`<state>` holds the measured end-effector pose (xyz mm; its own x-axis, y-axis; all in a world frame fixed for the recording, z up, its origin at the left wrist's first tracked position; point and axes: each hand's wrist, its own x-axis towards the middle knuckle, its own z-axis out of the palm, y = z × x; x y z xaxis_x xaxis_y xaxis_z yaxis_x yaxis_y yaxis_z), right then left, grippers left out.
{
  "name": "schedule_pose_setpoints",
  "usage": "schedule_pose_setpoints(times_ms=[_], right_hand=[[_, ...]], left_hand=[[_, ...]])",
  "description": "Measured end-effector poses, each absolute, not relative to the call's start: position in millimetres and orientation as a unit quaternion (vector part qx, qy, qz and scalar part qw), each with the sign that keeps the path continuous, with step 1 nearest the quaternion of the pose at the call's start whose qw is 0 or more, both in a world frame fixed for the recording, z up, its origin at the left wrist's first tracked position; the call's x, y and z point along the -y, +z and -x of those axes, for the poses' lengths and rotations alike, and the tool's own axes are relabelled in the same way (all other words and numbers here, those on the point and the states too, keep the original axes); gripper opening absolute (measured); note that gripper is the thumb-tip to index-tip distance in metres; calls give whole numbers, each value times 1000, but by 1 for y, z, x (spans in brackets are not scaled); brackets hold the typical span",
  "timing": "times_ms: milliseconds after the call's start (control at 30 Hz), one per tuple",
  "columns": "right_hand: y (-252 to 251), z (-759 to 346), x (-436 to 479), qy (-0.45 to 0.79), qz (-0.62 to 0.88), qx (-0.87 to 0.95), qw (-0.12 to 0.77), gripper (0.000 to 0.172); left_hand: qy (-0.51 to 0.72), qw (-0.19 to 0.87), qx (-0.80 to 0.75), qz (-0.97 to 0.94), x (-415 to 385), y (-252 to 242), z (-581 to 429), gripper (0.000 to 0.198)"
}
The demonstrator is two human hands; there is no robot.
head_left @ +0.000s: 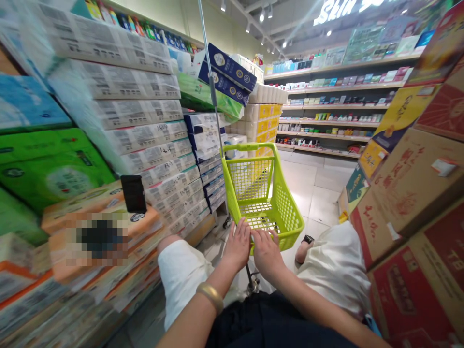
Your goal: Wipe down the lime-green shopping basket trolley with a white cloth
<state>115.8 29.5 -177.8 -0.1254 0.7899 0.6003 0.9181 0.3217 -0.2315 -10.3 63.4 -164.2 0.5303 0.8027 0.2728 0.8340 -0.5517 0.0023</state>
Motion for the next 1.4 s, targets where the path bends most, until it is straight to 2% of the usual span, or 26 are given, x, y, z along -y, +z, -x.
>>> schedule_pose_setpoints(times_ms=[133,333,633,867,1133,1400], right_hand=[[-177,-143,-27,-93,593,736,313,41],[-175,-187,-23,-96,680,668,288,41],[-167,-124,-27,-54,581,755,299,36],[-168,-179,-25,-60,653,695,295,38],[-159,-126,-29,-13,615,738,277,36],[-156,-161,-24,-12,652,714,256,35]], left_hand=[[-143,91,459,872,-64,-168,14,39],[-151,61,460,873,-62,-169,8,43],[-160,18,466,870,-59,-165,14,43],[-160,-4,474,866,-57,-162,11,50],[-169,3,476,863,-58,-165,11,46],[-164,1,466,869,-55,-166,9,49]])
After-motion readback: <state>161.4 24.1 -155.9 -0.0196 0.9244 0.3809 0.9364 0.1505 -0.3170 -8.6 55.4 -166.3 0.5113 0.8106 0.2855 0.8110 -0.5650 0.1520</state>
